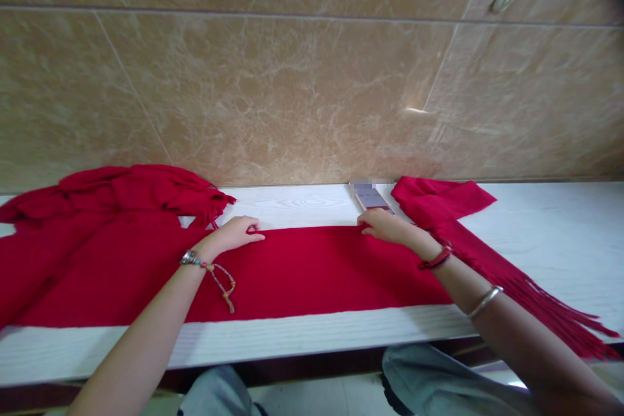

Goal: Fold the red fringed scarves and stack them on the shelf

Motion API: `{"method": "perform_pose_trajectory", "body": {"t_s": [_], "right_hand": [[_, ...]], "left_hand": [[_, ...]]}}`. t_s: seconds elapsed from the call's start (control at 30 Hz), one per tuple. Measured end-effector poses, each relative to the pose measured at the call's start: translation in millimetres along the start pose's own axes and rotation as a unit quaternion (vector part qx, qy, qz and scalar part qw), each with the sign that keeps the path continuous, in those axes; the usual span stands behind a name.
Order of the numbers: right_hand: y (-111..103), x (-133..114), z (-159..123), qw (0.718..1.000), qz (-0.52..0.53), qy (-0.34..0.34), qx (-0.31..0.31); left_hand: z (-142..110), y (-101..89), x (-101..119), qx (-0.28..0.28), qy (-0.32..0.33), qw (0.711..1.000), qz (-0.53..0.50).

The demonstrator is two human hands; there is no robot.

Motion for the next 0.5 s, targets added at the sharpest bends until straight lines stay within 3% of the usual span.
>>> {"method": "perform_pose_trajectory", "body": {"t_s": [0.13, 0.33, 0.5], "right_hand": [[3.8, 18.4, -13.2, 1.0, -0.004, 0.0, 0.004], [-0.4, 25.4, -31.6, 0.999, -0.019, 0.022, 0.037], [-9.3, 33.2, -31.3, 0.994, -0.041, 0.061, 0.082]], "left_hand": [[-8.7, -9.1, -17.8, -0.027, 0.013, 1.0, 0.007], [-12.9, -14.1, -42.8, -0.047, 0.02, 0.999, -0.016], [2.0, -30.4, -47.3, 0.021, 0.032, 0.999, -0.022]]}}
Point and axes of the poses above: each hand's wrist, its own z-axis towards the middle knuckle, its own y-axis out of the palm, x = y × z, the point moved 4 cm from there along z, towards the middle knuckle, and after that the axes turned 3 degrees about x, right-handed, at the moved point
